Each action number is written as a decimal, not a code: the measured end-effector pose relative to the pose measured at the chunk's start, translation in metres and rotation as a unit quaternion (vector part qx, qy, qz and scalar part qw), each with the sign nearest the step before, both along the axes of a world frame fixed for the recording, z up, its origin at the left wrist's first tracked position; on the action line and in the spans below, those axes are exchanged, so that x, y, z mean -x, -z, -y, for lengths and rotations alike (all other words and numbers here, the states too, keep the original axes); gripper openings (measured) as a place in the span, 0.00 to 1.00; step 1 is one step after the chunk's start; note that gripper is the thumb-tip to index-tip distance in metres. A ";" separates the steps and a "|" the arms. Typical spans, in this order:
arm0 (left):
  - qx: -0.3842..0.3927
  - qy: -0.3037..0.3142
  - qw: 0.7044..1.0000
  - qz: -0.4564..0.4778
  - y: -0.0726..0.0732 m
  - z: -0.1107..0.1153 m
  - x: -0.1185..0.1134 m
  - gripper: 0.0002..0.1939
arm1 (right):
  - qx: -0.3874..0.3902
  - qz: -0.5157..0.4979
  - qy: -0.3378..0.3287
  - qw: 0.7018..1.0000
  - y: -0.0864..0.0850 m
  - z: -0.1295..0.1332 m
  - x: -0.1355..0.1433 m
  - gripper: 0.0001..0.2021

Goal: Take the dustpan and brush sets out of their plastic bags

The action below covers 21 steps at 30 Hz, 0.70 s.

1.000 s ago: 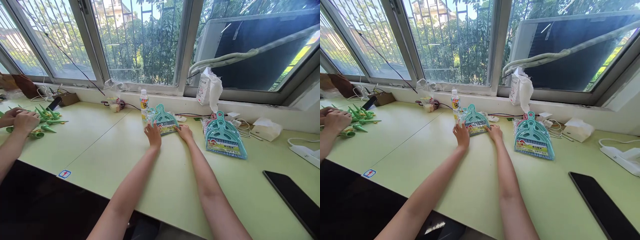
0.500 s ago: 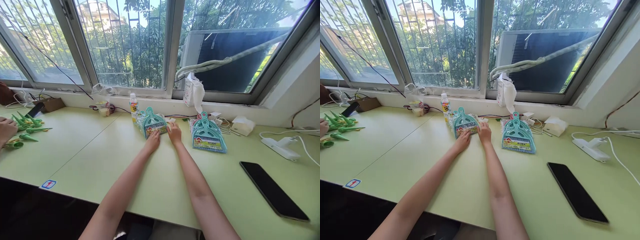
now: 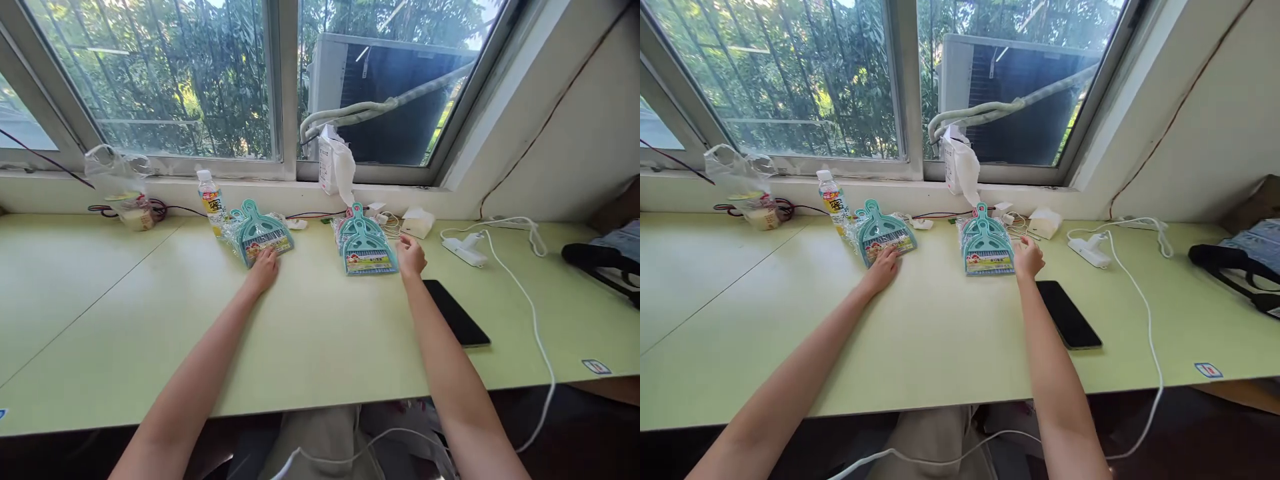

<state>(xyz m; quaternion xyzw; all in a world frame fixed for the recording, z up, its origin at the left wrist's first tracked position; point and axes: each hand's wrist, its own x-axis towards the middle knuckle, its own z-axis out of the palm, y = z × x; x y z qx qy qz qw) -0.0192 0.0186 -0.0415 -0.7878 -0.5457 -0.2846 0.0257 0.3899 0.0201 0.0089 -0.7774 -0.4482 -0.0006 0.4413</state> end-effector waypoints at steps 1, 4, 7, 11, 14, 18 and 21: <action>-0.001 0.001 1.000 0.000 0.000 0.000 0.000 0.19 | 0.041 0.007 -0.016 0.999 0.004 0.003 -0.008 0.19; 0.003 0.002 1.000 0.000 -0.001 0.002 0.001 0.20 | 0.144 0.014 -0.061 0.988 0.018 0.009 -0.015 0.21; 0.013 0.004 1.000 0.008 -0.003 0.006 0.000 0.20 | 0.186 0.009 -0.072 0.980 0.025 0.009 -0.013 0.19; 0.027 0.003 1.000 -0.005 -0.008 0.014 -0.002 0.20 | 0.195 -0.047 -0.091 0.975 0.025 0.006 -0.019 0.18; 0.027 0.000 0.999 -0.023 -0.009 0.017 -0.002 0.20 | 0.193 -0.084 -0.119 0.970 0.023 0.004 -0.024 0.17; 0.013 0.002 1.000 -0.023 -0.006 0.015 0.000 0.20 | 0.173 -0.085 -0.109 0.975 0.018 0.003 -0.021 0.17; 0.007 0.000 1.000 -0.013 -0.004 0.013 0.000 0.21 | 0.129 -0.087 -0.118 0.981 0.012 0.004 -0.011 0.16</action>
